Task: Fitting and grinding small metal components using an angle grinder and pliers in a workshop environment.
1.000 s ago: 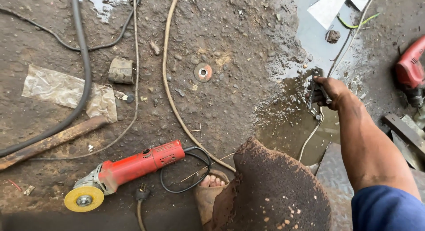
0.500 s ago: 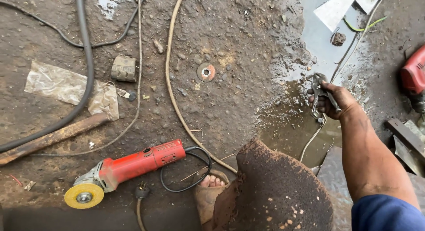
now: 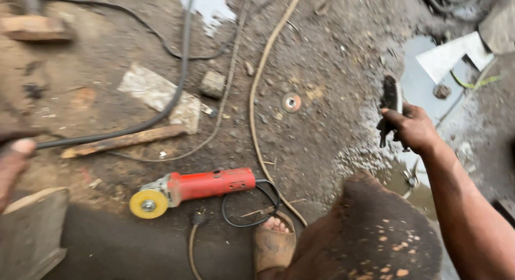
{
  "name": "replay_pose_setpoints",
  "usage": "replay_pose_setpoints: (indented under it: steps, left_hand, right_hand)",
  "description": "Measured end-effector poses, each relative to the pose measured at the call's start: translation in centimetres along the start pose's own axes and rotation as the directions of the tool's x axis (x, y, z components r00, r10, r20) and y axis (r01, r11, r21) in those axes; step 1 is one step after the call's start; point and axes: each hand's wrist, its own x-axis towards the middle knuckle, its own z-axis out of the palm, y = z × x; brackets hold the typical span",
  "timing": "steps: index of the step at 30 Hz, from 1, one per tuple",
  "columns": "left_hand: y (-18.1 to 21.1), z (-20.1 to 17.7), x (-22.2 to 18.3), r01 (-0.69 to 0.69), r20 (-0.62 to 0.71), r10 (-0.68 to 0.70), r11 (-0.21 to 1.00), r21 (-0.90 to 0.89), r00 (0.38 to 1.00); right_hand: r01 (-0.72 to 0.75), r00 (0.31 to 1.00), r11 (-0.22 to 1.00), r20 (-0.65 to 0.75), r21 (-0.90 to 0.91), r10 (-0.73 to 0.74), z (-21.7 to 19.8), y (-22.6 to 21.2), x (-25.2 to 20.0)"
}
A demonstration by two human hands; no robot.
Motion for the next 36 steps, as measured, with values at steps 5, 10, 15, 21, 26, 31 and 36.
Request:
replay_pose_setpoints:
  steps: [5, 10, 15, 21, 26, 31, 36]
  left_hand:
    - [18.7, -4.1, -2.0, -0.042, -0.061, 0.053, 0.987, 0.157, 0.997]
    - [21.9, -2.4, -4.1, -0.059, 0.087, 0.092, 0.944, -0.324, 0.992]
    - [22.4, -3.2, -6.6, 0.036, 0.122, 0.049, 0.790, -0.612, 0.991]
    - [20.4, -2.6, -8.2, 0.169, 0.137, -0.099, 0.612, -0.772, 0.986]
    - [18.0, -3.7, -9.5, 0.134, 0.005, -0.182, 0.706, -0.695, 0.983]
    - [15.5, -3.4, -10.8, 0.165, 0.055, -0.178, 0.698, -0.697, 0.983]
    - [15.1, -4.9, -10.7, 0.107, 0.056, -0.105, 0.573, -0.813, 0.993]
  right_hand:
    - [0.587, 0.782, 0.563, 0.228, -0.582, -0.580, 6.1, -13.6, -9.6]
    - [0.978, 0.010, -0.092, 0.484, -0.187, -0.875, 12.1, -19.6, -20.0]
    - [0.988, 0.041, -0.048, 0.540, -0.150, -0.841, 16.7, -18.4, -22.8]
    - [0.986, 0.047, -0.063, 0.614, -0.156, -0.788, 20.1, -19.6, -26.4]
    - [0.972, 0.065, -0.100, 0.658, -0.211, -0.750, 22.4, -20.8, -27.4]
    - [0.958, 0.146, 0.284, 0.762, 0.051, -0.631, 23.0, -23.7, -29.8]
    - [0.868, 0.208, 0.496, 0.883, 0.032, -0.420, 23.7, -23.9, -29.9]
